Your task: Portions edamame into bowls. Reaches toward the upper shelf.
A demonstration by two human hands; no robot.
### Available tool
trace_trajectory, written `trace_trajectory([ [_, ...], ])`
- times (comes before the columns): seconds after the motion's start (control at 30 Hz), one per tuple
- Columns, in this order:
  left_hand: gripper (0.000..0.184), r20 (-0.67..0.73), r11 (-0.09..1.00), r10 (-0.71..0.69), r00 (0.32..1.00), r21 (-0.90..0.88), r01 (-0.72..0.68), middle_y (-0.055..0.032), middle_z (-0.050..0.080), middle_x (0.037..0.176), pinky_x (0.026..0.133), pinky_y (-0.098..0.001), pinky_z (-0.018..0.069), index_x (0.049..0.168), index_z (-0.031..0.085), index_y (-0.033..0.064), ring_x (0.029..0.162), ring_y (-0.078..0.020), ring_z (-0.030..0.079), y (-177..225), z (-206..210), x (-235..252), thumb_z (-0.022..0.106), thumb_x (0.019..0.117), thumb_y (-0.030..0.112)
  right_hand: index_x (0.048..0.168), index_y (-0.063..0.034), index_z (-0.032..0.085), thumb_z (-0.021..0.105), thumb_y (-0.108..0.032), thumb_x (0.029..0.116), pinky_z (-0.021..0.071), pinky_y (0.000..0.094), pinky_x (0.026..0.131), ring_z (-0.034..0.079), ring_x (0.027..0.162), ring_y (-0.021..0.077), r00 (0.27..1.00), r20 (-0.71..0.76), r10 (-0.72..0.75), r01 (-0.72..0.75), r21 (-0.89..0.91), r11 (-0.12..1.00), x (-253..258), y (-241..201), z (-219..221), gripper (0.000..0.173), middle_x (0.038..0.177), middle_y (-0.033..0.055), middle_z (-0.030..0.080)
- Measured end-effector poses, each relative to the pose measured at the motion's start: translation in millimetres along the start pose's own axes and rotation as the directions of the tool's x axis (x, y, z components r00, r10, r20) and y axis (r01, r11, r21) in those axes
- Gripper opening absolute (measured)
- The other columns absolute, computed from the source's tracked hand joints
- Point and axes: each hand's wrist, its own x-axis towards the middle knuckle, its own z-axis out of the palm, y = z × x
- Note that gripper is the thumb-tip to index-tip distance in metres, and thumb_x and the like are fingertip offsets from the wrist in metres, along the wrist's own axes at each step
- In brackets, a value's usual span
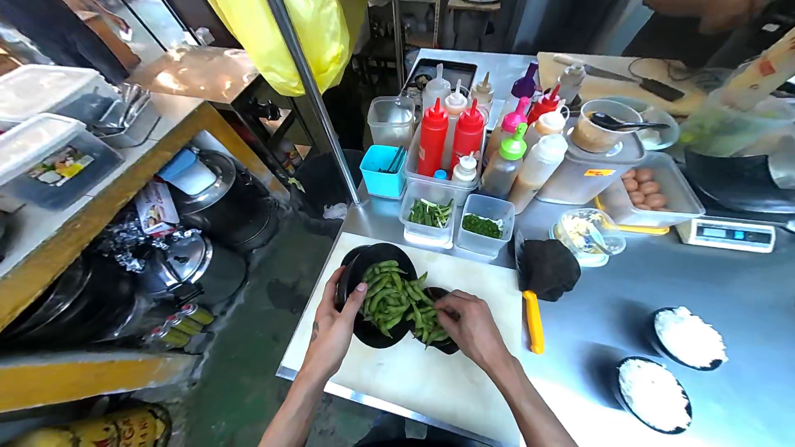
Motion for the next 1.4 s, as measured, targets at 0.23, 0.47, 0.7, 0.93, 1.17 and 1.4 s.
trace_trajectory([
  [0.23,0.068,0.008,1.000,0.005,1.000,0.012,-0.005,-0.0072,0.054,0.147,0.101,-0.0499,0.0534,0.157,0.037,0.0238,0.127,-0.0243,0.059,3,3,2,0.065,0.0981,0.044,0.112,-0.0183,0.077,0.077,-0.024,0.0861,0.0472,0.0518,0.099,0.057,0.120,0.0285,0.950,0.295,0.101,-0.080,-0.083,0.993,9,-4,-25,0.026,0.124,0.0034,0.067],
  [0.47,0.063,-0.027,0.999,-0.029,0.999,-0.016,0.028,-0.0081,0.057,0.144,0.098,-0.0471,0.0561,0.156,0.039,0.0229,0.124,-0.0236,0.062,-3,0,-5,0.063,0.1002,0.041,0.122,-0.0043,0.069,0.065,-0.012,0.0967,0.0548,0.0537,0.093,0.071,0.102,0.0303,0.930,0.312,0.195,-0.232,0.083,0.969,92,34,6,0.027,0.110,0.0134,0.074],
  [0.7,0.055,-0.111,0.993,-0.081,0.991,-0.092,0.071,-0.0119,0.059,0.140,0.091,-0.0439,0.0597,0.156,0.039,0.0173,0.119,-0.0242,0.065,-2,-3,-24,0.054,0.1050,0.034,0.104,0.0045,0.069,0.077,-0.018,0.0880,0.0515,0.0669,0.083,0.064,0.110,0.0460,0.702,0.563,0.437,-0.161,-0.472,0.867,155,-17,46,0.029,0.115,0.0278,0.066],
  [0.93,0.053,-0.131,0.958,-0.175,0.976,-0.250,0.138,-0.0140,0.062,0.135,0.087,-0.0497,0.0609,0.154,0.041,0.0222,0.113,-0.0300,0.068,-10,13,-22,0.057,0.1053,0.034,0.095,-0.0004,0.074,0.081,-0.023,0.0849,0.0535,0.0610,0.078,0.068,0.086,0.0356,0.901,0.355,0.250,-0.258,-0.027,0.966,142,22,-20,0.025,0.088,0.0183,0.071],
  [1.17,0.063,-0.118,0.981,-0.101,0.988,-0.176,0.079,-0.0101,0.058,0.143,0.095,-0.0483,0.0571,0.156,0.037,0.0229,0.121,-0.0261,0.063,-12,24,-9,0.063,0.1009,0.039,0.099,-0.0058,0.075,0.074,-0.023,0.0946,0.0564,0.0514,0.079,0.070,0.083,0.0256,0.854,0.433,0.288,-0.297,-0.047,0.954,62,16,-34,0.018,0.089,0.0110,0.073],
  [1.4,0.063,-0.071,0.993,-0.022,0.997,-0.117,0.014,-0.0058,0.056,0.146,0.102,-0.0471,0.0537,0.156,0.038,0.0253,0.127,-0.0227,0.060,-5,23,0,0.062,0.1005,0.040,0.131,-0.0151,0.065,0.091,-0.054,0.0691,0.0500,0.0563,0.091,0.058,0.115,0.0369,0.981,0.186,0.060,-0.041,-0.104,0.994,41,-9,17,0.078,0.130,0.0138,0.061],
])
